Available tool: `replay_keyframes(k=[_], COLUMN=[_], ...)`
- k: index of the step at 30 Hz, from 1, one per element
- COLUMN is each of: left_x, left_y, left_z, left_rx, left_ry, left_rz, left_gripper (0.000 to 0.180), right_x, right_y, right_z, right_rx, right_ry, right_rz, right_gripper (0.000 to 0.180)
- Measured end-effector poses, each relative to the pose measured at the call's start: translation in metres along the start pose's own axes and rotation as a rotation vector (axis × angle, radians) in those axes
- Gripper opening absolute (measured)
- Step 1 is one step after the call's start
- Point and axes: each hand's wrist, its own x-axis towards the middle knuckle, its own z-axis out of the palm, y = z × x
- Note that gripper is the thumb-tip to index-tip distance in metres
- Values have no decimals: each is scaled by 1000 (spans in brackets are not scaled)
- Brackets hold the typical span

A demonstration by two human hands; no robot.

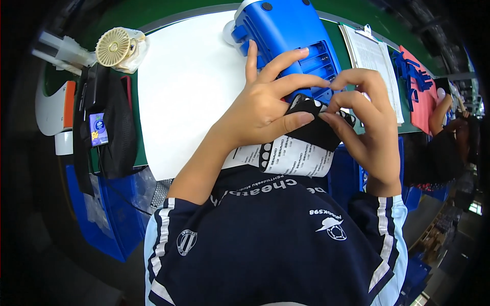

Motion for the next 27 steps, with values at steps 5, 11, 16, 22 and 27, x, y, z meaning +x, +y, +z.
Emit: replay_keyframes(k=[5,11,16,22,27], left_x=[-2,-1,-3,-2,-3], left_y=[-4,-1,-2,-3,-5], left_z=[1,-9,-8,-9,-8], left_rx=[140,173,96,70,65], left_ry=[-58,-203,-170,-185,-183], left_rz=[40,88,100,94,96], left_gripper=[50,47,53,52,51], right_x=[-9,-2,-3,-3,-5], right_y=[21,38,35,35,34], right_z=[-14,0,7,11,13], right_rx=[156,790,886,881,857], right_ry=[14,-178,-245,-237,-232], right_rz=[241,605,649,661,651], right_gripper=[14,7,6,5,5])
